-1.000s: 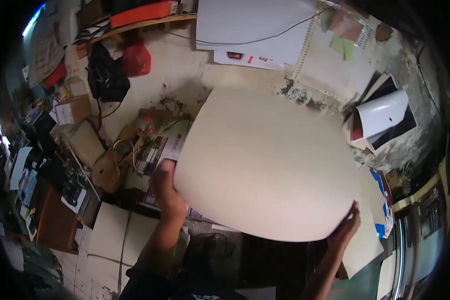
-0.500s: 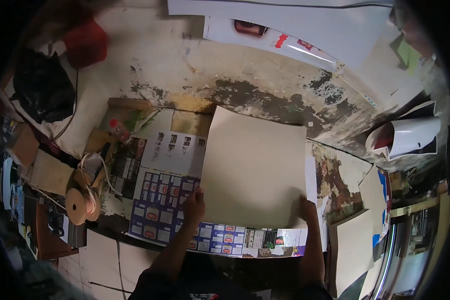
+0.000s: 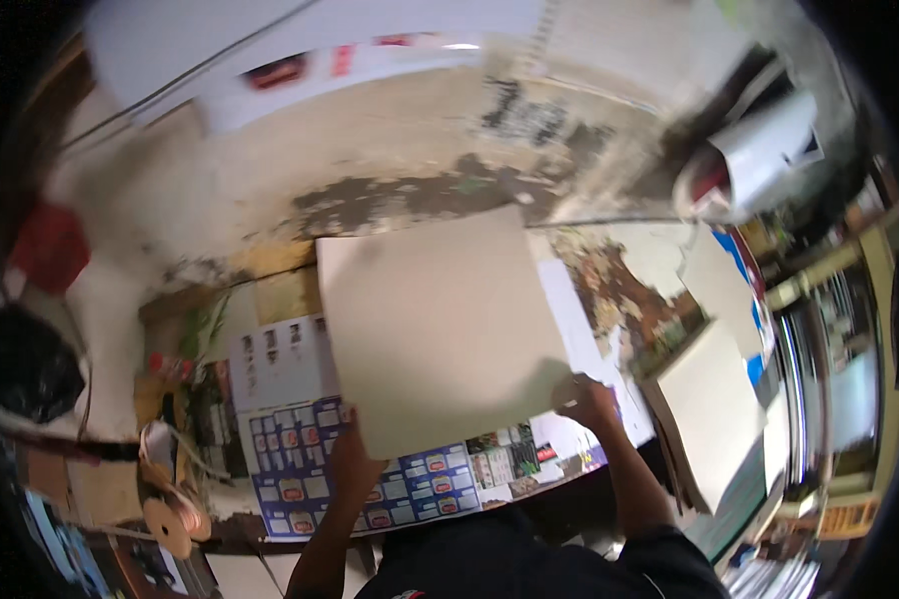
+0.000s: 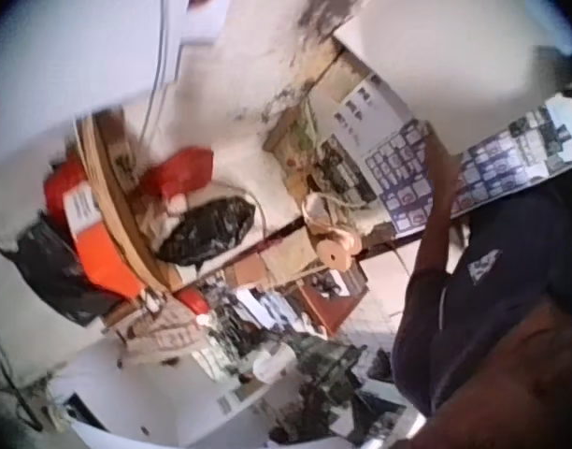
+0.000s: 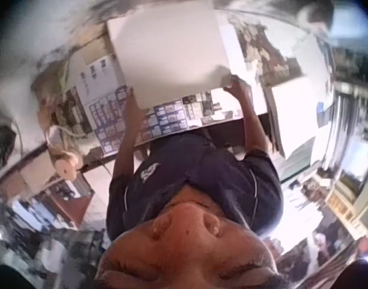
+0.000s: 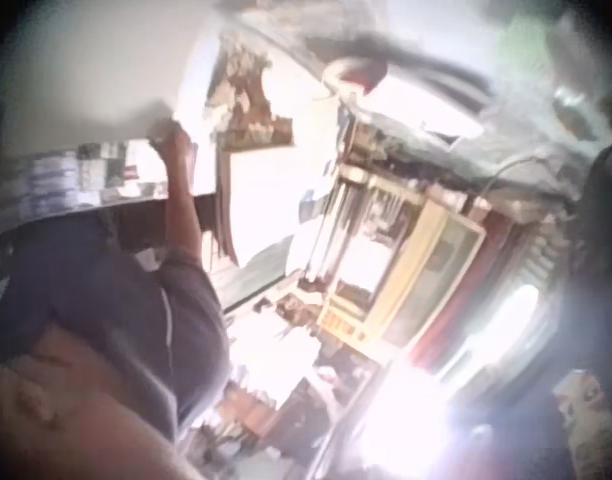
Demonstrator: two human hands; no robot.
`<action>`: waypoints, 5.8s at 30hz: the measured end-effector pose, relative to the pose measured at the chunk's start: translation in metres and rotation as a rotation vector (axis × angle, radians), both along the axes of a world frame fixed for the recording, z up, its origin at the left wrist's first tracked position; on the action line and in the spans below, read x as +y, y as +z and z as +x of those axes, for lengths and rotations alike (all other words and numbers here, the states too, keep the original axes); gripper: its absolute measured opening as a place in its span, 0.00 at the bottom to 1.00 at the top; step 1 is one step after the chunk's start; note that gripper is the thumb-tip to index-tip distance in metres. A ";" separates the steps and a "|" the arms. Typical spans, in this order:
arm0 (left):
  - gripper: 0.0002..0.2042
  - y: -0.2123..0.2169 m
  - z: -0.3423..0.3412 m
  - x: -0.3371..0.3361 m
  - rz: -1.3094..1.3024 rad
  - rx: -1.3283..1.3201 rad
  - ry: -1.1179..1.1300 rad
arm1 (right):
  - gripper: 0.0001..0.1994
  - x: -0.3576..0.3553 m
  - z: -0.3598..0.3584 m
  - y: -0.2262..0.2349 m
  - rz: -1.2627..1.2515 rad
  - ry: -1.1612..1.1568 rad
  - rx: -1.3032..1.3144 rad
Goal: The person repeatedly picks up batches of paper sheets by hand, bends and aligns them, and places them onto a stack on the work table.
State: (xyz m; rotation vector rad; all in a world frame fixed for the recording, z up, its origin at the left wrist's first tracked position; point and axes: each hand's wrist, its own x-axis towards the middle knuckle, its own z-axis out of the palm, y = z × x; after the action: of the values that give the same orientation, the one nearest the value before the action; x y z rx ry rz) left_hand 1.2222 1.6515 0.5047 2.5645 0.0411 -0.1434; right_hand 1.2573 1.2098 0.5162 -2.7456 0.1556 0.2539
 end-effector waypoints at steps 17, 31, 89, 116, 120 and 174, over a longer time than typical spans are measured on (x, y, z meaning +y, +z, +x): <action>0.36 -0.031 -0.008 0.003 -0.785 0.452 0.691 | 0.31 -0.022 0.000 -0.059 0.527 0.084 0.220; 0.07 -0.086 -0.127 -0.152 -1.457 -0.111 1.068 | 0.35 -0.015 0.253 -0.026 1.178 0.018 0.213; 0.35 -0.022 -0.156 -0.083 -1.546 0.327 0.605 | 0.51 -0.008 -0.005 -0.010 0.453 0.015 0.384; 0.47 0.067 0.112 -0.688 -0.710 0.886 -0.646 | 0.48 -0.467 -0.330 0.107 0.532 -1.429 -0.269; 0.48 0.039 0.123 -0.734 -0.492 0.869 -0.659 | 0.48 -0.486 -0.335 0.046 0.502 -1.548 -0.082; 0.15 -0.109 -0.128 -0.065 0.101 0.973 -1.074 | 0.24 0.123 -0.526 -0.159 0.790 -0.951 0.319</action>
State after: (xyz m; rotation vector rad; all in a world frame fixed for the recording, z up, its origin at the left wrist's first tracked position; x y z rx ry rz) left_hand 1.0940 1.5862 0.3954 2.0665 -0.9593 -1.7511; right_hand 0.7310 1.3326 0.3568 -1.6053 1.1215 0.3665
